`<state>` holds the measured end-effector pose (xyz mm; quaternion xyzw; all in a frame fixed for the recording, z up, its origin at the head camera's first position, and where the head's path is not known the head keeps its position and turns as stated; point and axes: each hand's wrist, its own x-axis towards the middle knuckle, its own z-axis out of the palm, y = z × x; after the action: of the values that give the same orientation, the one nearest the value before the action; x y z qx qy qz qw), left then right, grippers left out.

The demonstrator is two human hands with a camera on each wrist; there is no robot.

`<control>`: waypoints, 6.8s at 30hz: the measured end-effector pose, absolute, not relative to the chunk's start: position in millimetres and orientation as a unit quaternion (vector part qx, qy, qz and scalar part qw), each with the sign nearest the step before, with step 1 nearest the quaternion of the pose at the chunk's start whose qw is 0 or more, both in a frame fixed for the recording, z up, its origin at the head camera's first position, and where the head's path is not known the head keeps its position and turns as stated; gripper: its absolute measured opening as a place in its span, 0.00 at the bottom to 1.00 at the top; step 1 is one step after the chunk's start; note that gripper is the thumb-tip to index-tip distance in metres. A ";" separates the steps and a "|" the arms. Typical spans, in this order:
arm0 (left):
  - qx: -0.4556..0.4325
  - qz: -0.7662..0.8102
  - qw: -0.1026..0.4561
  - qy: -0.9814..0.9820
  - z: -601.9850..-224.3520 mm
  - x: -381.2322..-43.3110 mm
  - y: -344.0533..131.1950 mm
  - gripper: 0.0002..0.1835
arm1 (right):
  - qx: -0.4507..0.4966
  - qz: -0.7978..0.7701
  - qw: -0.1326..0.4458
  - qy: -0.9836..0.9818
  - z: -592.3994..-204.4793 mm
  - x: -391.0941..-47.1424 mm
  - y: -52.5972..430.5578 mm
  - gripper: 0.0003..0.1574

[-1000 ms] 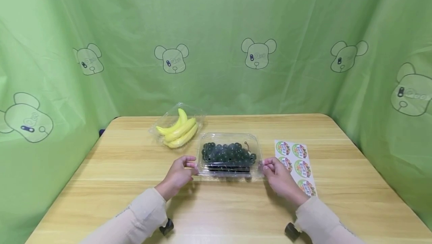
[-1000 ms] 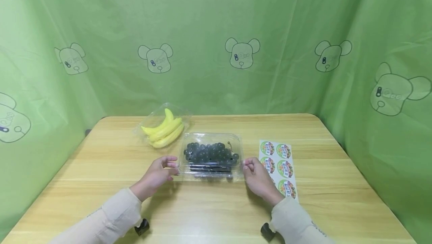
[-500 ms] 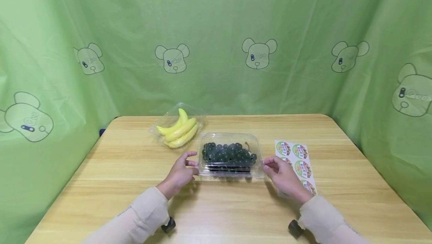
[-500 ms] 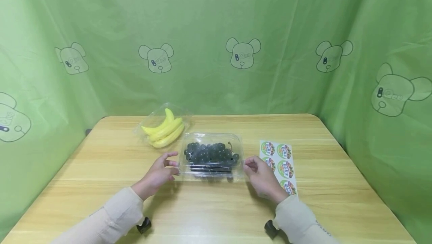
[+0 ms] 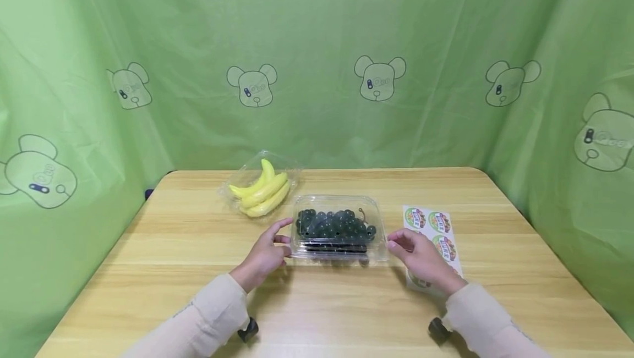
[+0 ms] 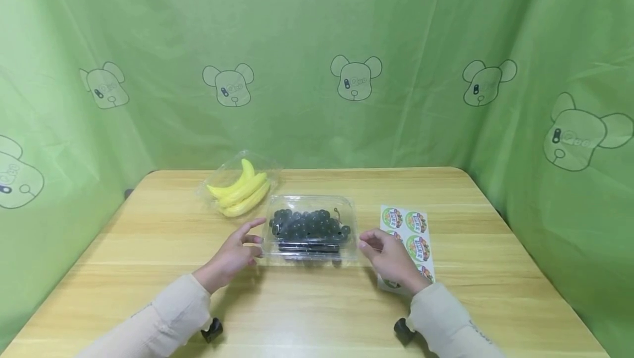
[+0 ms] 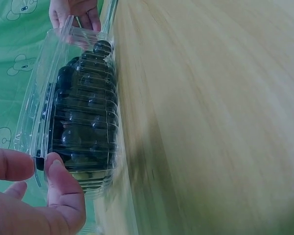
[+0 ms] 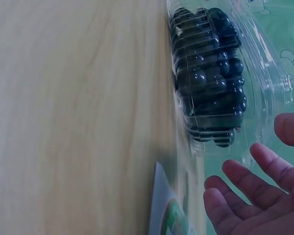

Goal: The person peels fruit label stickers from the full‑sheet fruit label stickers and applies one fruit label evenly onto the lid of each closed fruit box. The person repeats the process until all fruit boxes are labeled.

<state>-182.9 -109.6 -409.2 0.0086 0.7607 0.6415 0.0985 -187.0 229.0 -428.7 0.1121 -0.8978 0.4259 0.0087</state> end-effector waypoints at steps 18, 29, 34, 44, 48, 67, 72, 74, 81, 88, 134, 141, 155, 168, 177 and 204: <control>0.022 0.645 0.106 0.756 -410.7 -185.9 -110.0 0.40 | 0.102 0.374 0.012 -0.922 -421.1 -200.7 271.5 0.23; 0.025 0.644 0.107 0.757 -407.8 -187.2 -110.0 0.39 | 0.098 0.361 0.015 -0.927 -425.9 -205.9 285.0 0.24; 0.026 0.645 0.108 0.756 -408.9 -188.6 -111.0 0.40 | 0.104 0.348 -0.014 -0.932 -424.9 -205.7 289.8 0.28; 0.027 0.649 0.116 0.752 -411.3 -187.5 -113.0 0.40 | 0.154 0.301 -0.024 -0.941 -430.4 -208.7 306.4 0.36; 0.023 0.647 0.117 0.753 -411.5 -185.0 -113.0 0.41 | 0.174 0.293 -0.037 -0.939 -431.7 -206.9 310.7 0.41; 0.023 0.646 0.116 0.754 -409.7 -187.5 -111.7 0.40 | 0.202 0.288 -0.073 -0.933 -437.8 -205.7 328.0 0.55; 0.021 0.646 0.115 0.755 -410.4 -187.4 -112.0 0.40 | 0.197 0.278 -0.072 -0.937 -440.6 -206.2 327.8 0.43; 0.021 0.645 0.114 0.755 -410.9 -187.5 -112.1 0.40 | 0.201 0.273 -0.066 -0.938 -440.8 -206.5 327.7 0.43; 0.021 0.645 0.115 0.755 -411.6 -186.9 -112.4 0.40 | 0.216 0.248 -0.057 -0.943 -440.7 -208.9 327.4 0.50; 0.017 0.645 0.116 0.755 -409.3 -185.9 -112.3 0.41 | 0.214 0.239 -0.063 -0.945 -441.7 -214.1 327.1 0.52; 0.019 0.643 0.112 0.757 -409.3 -182.9 -111.1 0.40 | 0.140 0.135 -0.057 -0.979 -432.9 -245.0 321.6 0.59; 0.018 0.641 0.111 0.759 -408.5 -182.3 -111.4 0.39 | 0.118 0.118 -0.042 -0.985 -434.8 -246.7 324.1 0.53; 0.021 0.647 0.107 0.755 -410.1 -185.0 -111.1 0.39 | 0.123 0.168 0.000 -0.978 -438.7 -250.1 324.9 0.40; 0.018 0.645 0.106 0.756 -407.1 -181.7 -110.2 0.39 | 0.122 0.181 0.004 -0.976 -438.7 -248.8 326.0 0.35; 0.019 0.615 0.093 0.783 -404.9 -183.5 -107.1 0.39 | 0.133 0.189 0.005 -0.973 -441.7 -247.8 332.5 0.33; -0.035 0.551 -0.028 0.833 -390.0 -185.7 -89.5 0.33 | 0.131 0.188 0.011 -0.973 -436.2 -242.2 329.1 0.34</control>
<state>-185.7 -89.5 -390.0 -0.0350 0.8331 0.5513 -0.0284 -242.2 329.1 -436.2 0.1306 -0.9734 0.1880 0.0107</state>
